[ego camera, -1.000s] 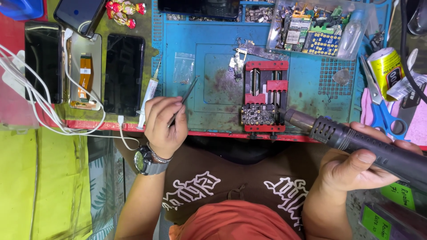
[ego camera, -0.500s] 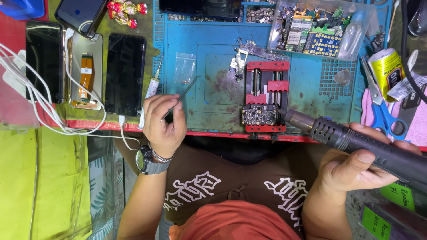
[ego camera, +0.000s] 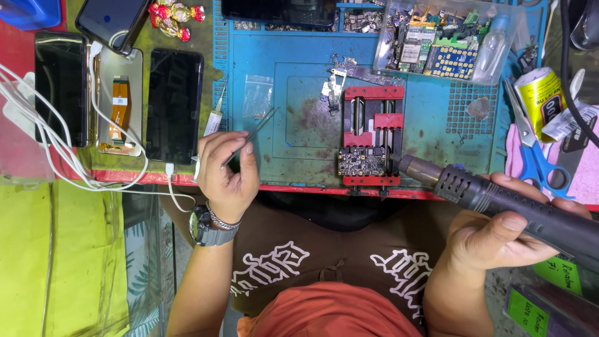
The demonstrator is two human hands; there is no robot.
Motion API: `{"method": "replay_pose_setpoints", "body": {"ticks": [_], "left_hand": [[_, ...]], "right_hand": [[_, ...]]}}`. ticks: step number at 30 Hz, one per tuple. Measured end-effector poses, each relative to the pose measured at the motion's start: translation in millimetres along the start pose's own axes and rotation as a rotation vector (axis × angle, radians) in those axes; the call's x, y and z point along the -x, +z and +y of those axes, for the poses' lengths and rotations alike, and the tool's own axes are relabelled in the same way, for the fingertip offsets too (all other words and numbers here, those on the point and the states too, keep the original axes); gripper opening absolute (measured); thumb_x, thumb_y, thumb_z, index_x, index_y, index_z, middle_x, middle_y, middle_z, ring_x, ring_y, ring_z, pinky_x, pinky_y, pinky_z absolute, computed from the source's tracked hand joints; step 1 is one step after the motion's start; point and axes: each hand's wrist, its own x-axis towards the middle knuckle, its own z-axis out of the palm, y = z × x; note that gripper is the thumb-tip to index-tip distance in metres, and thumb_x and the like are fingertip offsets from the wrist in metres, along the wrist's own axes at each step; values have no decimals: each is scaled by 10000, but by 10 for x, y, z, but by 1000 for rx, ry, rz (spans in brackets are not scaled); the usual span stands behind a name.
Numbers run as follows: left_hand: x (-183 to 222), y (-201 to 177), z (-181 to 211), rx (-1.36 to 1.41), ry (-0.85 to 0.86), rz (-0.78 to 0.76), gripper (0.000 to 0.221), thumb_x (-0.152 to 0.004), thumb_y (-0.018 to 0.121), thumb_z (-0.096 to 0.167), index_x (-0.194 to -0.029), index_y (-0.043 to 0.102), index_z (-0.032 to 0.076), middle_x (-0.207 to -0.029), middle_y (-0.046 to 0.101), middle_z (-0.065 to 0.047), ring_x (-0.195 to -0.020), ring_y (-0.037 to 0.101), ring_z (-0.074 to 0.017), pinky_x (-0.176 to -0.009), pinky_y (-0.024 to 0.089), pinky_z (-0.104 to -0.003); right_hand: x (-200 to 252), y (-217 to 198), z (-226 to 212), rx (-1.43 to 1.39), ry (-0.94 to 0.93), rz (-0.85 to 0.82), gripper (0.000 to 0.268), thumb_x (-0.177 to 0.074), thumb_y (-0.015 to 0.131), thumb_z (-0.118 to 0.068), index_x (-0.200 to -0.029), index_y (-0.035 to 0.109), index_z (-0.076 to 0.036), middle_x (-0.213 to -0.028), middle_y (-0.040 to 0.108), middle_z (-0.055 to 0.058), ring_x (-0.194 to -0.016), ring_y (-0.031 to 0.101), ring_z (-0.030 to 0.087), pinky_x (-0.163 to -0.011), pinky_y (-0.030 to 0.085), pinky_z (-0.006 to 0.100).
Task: Repairing a mobile phone motherboard using a heat gun and tweezers on a repair bench.
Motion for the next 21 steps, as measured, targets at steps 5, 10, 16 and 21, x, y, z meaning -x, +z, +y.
{"method": "replay_pose_setpoints", "body": {"ticks": [5, 10, 16, 21], "left_hand": [[-29, 11, 23, -6, -16, 10, 62, -1040, 608, 10, -1095, 591, -12, -1016, 696, -190, -921, 667, -334, -859, 564, -427], [-31, 23, 25, 14, -71, 43, 60, -1041, 606, 22, -1071, 589, -27, -996, 695, -196, -913, 664, -331, -852, 564, -414], [17, 47, 13, 121, -213, 102, 82, -1048, 598, 22, -1109, 574, -28, -1034, 666, -194, -990, 654, -294, -926, 580, -388], [51, 11, 69, 276, -546, 257, 136, -1051, 637, 86, -1152, 575, 20, -1035, 680, -132, -955, 683, -192, -904, 580, -289]], "right_hand": [[-21, 52, -43, 14, -7, -1, 424, -1014, 628, -247, -1321, 411, -53, -912, 561, 396, -766, 540, 418, -734, 450, 507], [-12, 33, -27, 27, -10, 11, 440, -1011, 625, -248, -1341, 419, -42, -912, 562, 388, -799, 555, 421, -808, 428, 499], [-14, 30, -32, 27, -2, 3, 437, -1014, 628, -253, -1336, 414, -50, -919, 560, 386, -800, 553, 422, -796, 434, 506], [-23, 43, -38, 20, -15, -6, 425, -1022, 610, -236, -1343, 409, -42, -902, 533, 405, -772, 532, 438, -691, 444, 528]]}}
